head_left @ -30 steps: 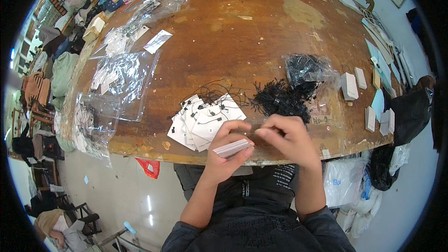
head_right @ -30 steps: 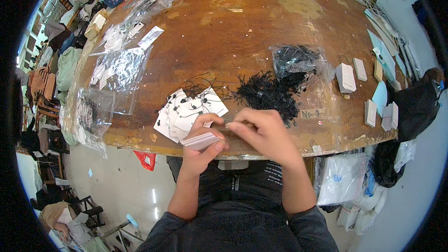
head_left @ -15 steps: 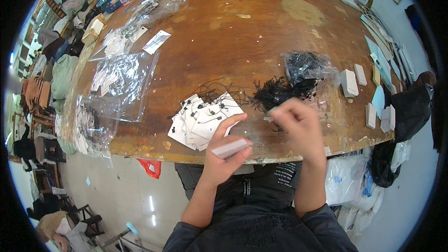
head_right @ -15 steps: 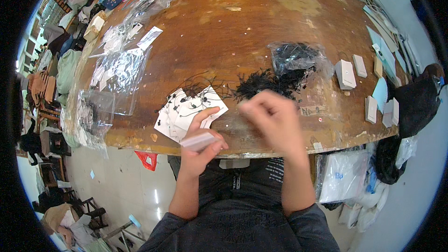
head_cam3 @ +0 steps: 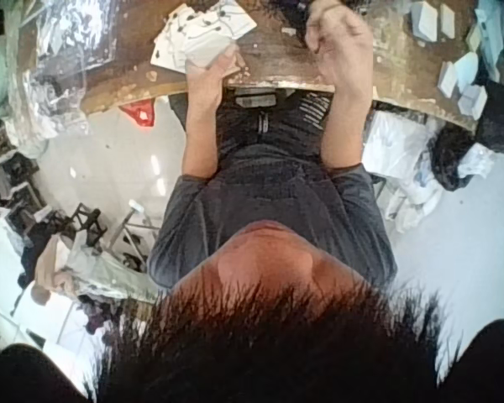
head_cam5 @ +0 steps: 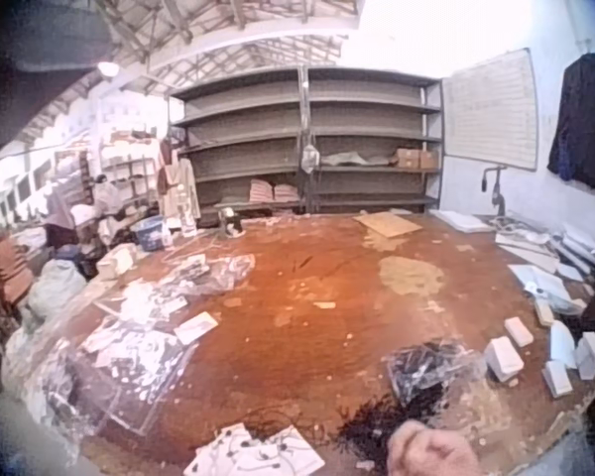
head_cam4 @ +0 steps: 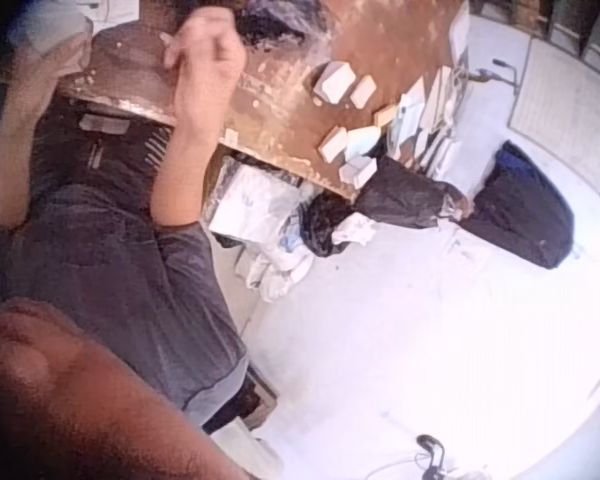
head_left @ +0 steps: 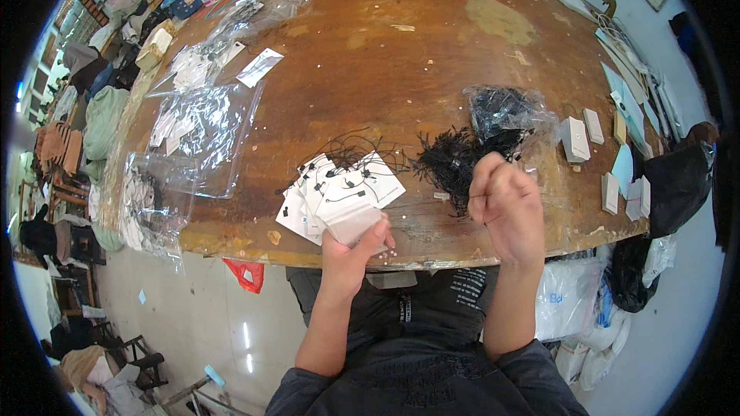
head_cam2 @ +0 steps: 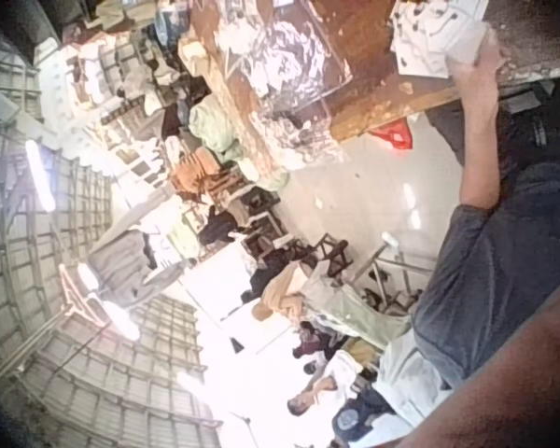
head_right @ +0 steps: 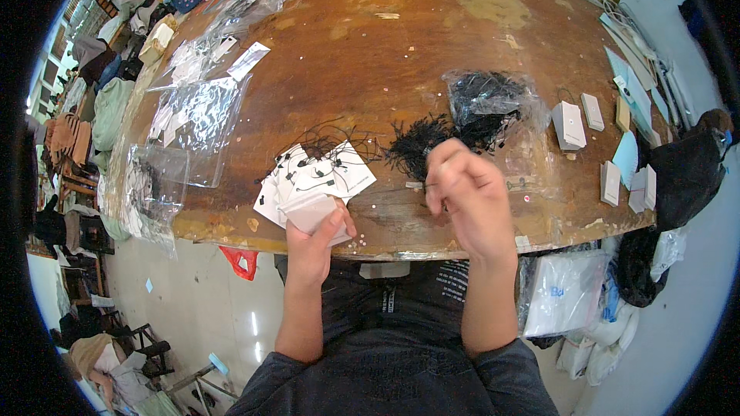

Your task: The person repeatedly picks up small white rectangular components and black wires from a table, attaches the wires to the components, and places the assembled units into a stack. The process is continuous and repetitive throughout the clip.

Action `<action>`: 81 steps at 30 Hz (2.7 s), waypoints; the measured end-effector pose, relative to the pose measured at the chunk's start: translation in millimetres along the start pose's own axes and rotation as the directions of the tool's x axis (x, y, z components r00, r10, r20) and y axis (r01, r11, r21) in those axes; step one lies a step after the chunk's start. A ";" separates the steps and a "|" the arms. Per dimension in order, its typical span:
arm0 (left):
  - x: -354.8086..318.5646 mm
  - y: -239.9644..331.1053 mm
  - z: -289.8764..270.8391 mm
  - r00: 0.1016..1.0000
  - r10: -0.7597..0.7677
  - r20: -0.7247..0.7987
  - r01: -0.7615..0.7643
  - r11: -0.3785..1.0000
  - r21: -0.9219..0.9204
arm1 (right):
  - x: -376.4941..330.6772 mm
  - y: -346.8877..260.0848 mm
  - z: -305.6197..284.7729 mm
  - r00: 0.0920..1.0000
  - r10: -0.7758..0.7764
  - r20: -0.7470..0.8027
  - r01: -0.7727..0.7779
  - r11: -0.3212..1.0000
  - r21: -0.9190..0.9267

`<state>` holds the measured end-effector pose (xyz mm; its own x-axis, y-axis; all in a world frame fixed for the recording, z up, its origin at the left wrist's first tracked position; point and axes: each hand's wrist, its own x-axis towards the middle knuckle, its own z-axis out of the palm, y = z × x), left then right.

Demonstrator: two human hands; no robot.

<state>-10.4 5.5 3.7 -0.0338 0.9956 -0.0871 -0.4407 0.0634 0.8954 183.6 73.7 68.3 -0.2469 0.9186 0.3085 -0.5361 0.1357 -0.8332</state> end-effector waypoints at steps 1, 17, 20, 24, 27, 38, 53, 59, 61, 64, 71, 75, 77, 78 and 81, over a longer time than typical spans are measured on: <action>1.6 0.1 -0.2 0.996 0.015 -0.083 -0.022 0.996 -0.088 | -0.2 1.2 -0.4 0.990 0.030 -0.139 -0.019 0.997 0.075; 1.0 -5.8 21.1 0.875 0.346 -0.338 -0.264 0.927 0.265 | -18.3 63.0 49.5 0.985 -0.162 -0.063 0.065 0.677 -0.733; 1.9 -6.3 22.9 0.851 0.410 -0.329 -0.312 0.898 0.310 | -18.0 64.2 49.0 0.984 -0.174 -0.038 0.074 0.593 -0.802; 3.2 -8.4 25.8 0.826 0.423 -0.373 -0.332 0.899 0.286 | -17.0 67.3 52.8 0.975 -0.224 0.001 0.131 0.566 -0.814; 2.5 -9.5 25.8 0.823 0.438 -0.361 -0.334 0.888 0.315 | -15.5 69.3 55.7 0.977 -0.214 0.025 0.147 0.577 -0.804; 2.3 -18.6 26.1 0.682 0.705 -0.192 -0.499 0.641 0.583 | -16.7 68.2 63.2 0.979 -0.205 -0.020 0.108 0.594 -0.797; 17.7 -2.9 0.0 0.563 0.796 0.223 -0.621 0.230 0.749 | 10.6 39.3 -26.7 0.836 -0.324 -0.443 -0.132 0.664 -0.736; 33.3 17.0 -20.5 0.728 0.411 -0.549 -0.231 0.901 0.368 | 13.9 31.4 -62.0 0.934 -0.348 -0.080 -0.024 0.164 -0.986; 35.5 24.7 -26.2 0.675 0.443 -0.590 -0.313 0.896 0.315 | 13.3 30.2 -66.1 0.967 -0.212 0.143 0.127 -0.090 -0.988; 30.0 29.3 -30.8 0.643 0.398 -0.655 -0.470 0.879 0.072 | 13.3 30.0 -71.5 0.997 -0.063 0.037 0.030 -0.104 -0.994; 18.6 13.2 -25.9 0.823 0.356 -0.443 -0.341 0.933 0.116 | 6.7 19.6 -68.9 0.927 -0.375 0.009 0.082 0.182 -0.980; 16.1 6.7 -19.1 0.899 0.287 -0.332 -0.297 0.955 0.023 | 10.4 21.2 -55.4 0.887 -0.224 -0.403 -0.125 0.724 -0.678; 16.3 3.4 -14.7 0.886 0.267 -0.378 -0.248 0.964 0.099 | 15.0 21.7 -53.4 0.893 -0.283 -0.349 -0.034 0.731 -0.681; 15.8 4.0 -14.0 0.898 0.259 -0.355 -0.227 0.965 0.130 | 19.3 21.2 -54.3 0.911 -0.259 -0.322 -0.063 0.684 -0.727; 14.5 6.6 -12.1 0.897 0.318 -0.308 -0.247 0.937 0.246 | 22.9 17.2 -56.0 0.883 -0.372 -0.286 0.010 0.625 -0.781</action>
<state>-24.6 19.5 3.0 -0.4465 0.8919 0.0717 -0.1839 -0.1699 0.9682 213.9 117.8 35.4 0.2118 0.8669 0.4513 0.2930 0.3842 -0.8755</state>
